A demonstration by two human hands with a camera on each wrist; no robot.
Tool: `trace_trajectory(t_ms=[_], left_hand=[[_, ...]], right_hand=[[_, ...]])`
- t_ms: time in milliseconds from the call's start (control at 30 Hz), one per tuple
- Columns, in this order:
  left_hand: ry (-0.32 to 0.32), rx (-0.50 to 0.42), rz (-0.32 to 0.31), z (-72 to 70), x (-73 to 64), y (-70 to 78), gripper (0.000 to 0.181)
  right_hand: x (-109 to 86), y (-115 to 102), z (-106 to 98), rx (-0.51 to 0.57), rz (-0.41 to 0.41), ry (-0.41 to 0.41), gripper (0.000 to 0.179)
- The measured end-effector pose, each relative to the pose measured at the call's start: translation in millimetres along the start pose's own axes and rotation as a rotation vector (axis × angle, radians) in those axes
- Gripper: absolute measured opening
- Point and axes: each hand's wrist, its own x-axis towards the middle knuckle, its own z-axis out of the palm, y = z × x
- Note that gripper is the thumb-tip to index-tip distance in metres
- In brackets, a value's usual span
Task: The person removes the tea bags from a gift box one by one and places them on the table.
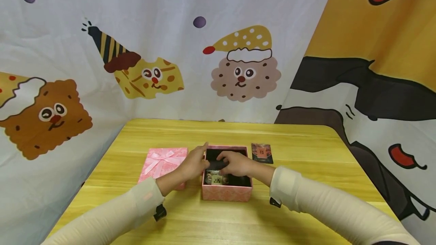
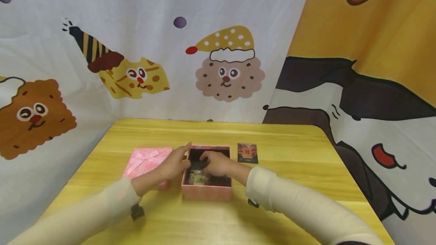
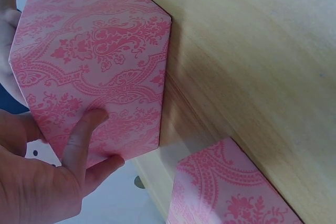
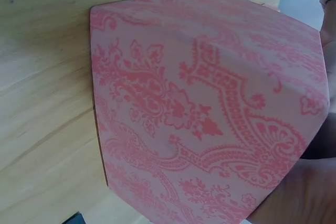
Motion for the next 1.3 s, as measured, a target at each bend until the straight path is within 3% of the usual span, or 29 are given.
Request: trace_trajectory(t_ms=[167,367,567,767,1000,1300], left_hand=[[0.007,0.004,0.004,0.2,0.2,-0.6,0.075],[0.01,-0.013,0.005,0.1,0.6,-1.0,0.076],[0.008,-0.015,0.011,0.1,-0.1,-1.0,0.076],[-0.005,-0.019,0.005,-0.1,-0.8,-0.2,0.076],[-0.004,-0.015,0.006,-0.2,-1.5,1.2,0.075],[0.004,-0.048,0.003,1.6,-1.9,2.3,0.076]], right_hand=[[-0.2,-1,1,-0.039,0.002,0.013,0.049],[-1.5,-3,-1,0.01,0.005,0.04,0.044],[-1.4,-2,2,0.012,-0.013,-0.066,0.031],[-4.9,-2,5,-0.014,-0.031,-0.136,0.041],[-4.0,2,6,0.176,-0.007,-0.085,0.046],[-3.4,7,23,0.086,-0.06,-0.117,0.057]])
